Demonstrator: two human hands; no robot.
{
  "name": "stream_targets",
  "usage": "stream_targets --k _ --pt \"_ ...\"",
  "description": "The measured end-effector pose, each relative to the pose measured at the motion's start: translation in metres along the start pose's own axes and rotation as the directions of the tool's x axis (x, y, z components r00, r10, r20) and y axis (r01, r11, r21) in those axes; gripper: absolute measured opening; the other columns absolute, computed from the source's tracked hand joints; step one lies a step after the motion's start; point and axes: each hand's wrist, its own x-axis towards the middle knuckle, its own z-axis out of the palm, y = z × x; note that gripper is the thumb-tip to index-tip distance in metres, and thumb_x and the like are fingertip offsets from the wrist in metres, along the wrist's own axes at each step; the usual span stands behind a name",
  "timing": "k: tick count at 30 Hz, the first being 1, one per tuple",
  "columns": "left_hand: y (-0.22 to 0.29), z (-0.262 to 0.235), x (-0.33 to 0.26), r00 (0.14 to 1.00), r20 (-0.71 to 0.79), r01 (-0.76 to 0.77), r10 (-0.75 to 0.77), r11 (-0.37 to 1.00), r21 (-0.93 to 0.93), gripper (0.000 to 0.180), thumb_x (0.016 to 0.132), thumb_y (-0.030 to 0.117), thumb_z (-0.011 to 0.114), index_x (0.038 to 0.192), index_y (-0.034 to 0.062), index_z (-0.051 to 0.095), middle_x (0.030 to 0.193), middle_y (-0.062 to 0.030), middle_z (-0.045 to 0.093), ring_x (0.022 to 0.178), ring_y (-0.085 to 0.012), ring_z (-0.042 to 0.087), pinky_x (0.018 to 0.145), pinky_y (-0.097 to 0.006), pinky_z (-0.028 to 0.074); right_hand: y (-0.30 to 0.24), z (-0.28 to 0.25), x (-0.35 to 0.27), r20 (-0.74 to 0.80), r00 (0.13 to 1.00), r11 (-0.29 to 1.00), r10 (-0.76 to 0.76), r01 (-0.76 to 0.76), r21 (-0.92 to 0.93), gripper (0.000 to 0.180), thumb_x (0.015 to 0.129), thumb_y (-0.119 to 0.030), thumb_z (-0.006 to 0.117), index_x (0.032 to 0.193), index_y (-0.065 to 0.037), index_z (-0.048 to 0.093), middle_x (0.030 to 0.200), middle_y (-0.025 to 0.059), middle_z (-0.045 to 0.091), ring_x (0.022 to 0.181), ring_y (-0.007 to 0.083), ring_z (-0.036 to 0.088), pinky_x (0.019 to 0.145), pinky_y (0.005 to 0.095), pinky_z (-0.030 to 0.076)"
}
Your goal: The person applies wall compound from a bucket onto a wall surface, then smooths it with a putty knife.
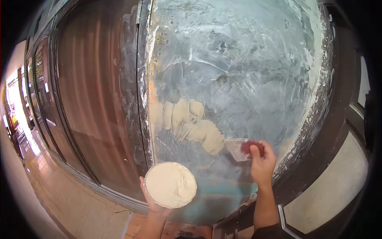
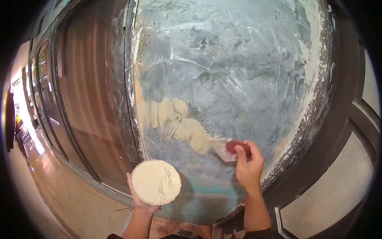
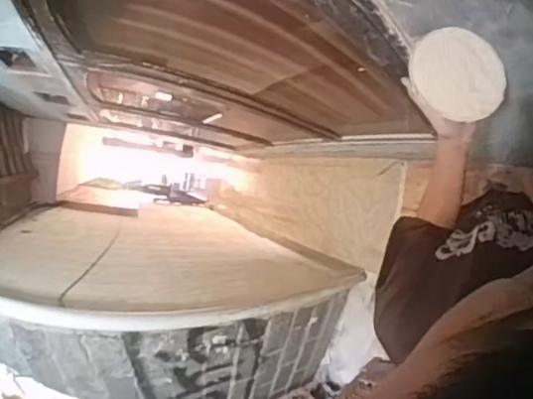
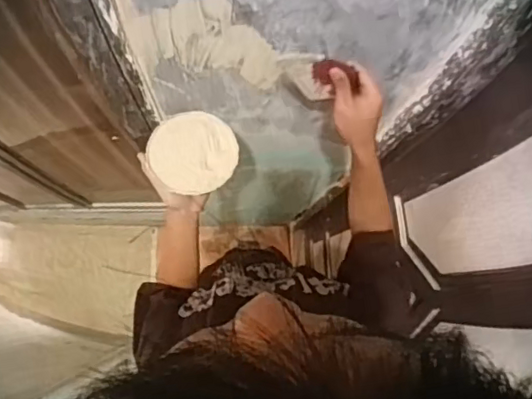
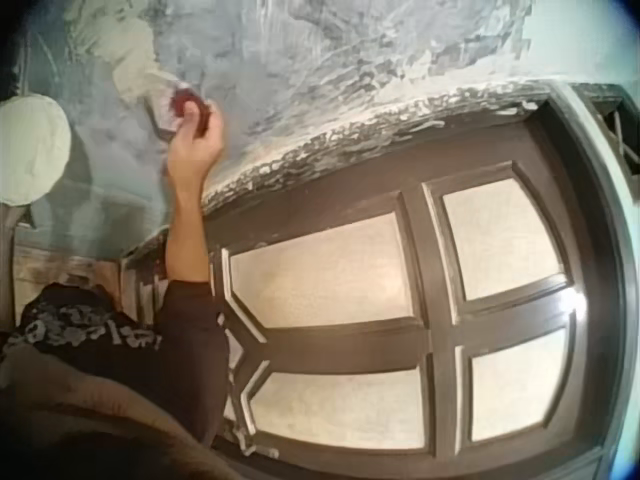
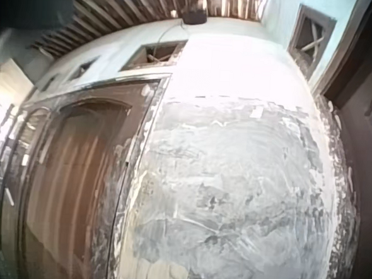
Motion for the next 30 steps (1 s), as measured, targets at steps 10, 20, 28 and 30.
stream_targets --k 10,20,28,30 --pt "0.002 0.016 0.001 1.0 0.018 -0.005 0.004 1.0 0.03 0.09 0.097 0.079 0.032 0.151 0.0088 0.046 0.15 -0.0162 0.052 0.133 -0.0391 0.055 0.111 -0.056 0.045 -0.046 0.011 -0.049 0.67 0.371 0.397 -0.643 0.91 -0.122 0.018 0.084 -0.024 0.072 0.102 -0.028 0.07 0.109 -0.0135 0.068 0.096 0.0116 0.06 0.073 0.0446 0.027" --pt "-0.001 0.02 -0.006 0.998 0.05 -0.026 0.024 0.999 0.031 0.088 0.098 0.077 0.031 0.151 0.0077 0.046 0.151 -0.016 0.052 0.133 -0.0385 0.055 0.112 -0.054 0.045 -0.047 0.012 -0.055 0.712 0.343 0.302 -0.612 0.934 -0.191 0.021 0.085 -0.027 0.07 0.106 -0.029 0.069 0.107 -0.0128 0.064 0.096 0.0107 0.061 0.074 0.0438 0.028" --pt "-0.003 0.011 -0.008 1.0 -0.011 -0.022 0.022 0.999 0.043 0.088 0.098 0.078 0.033 0.151 0.0083 0.046 0.15 -0.0158 0.052 0.133 -0.038 0.055 0.112 -0.054 0.045 -0.05 0.014 -0.061 0.703 0.372 0.323 -0.607 0.923 -0.209 0.021 0.085 -0.026 0.069 0.106 -0.026 0.069 0.106 -0.0124 0.064 0.096 0.0115 0.061 0.073 0.0441 0.029" --pt "-0.003 0.011 -0.01 1.0 -0.008 -0.021 0.021 0.998 0.063 0.089 0.097 0.078 0.033 0.151 0.0083 0.046 0.15 -0.0158 0.052 0.133 -0.0379 0.055 0.112 -0.054 0.045 -0.049 0.014 -0.062 0.7 0.369 0.301 -0.611 0.927 -0.226 0.021 0.085 -0.026 0.069 0.106 -0.026 0.069 0.107 -0.0121 0.063 0.097 0.0118 0.06 0.073 0.0444 0.029"
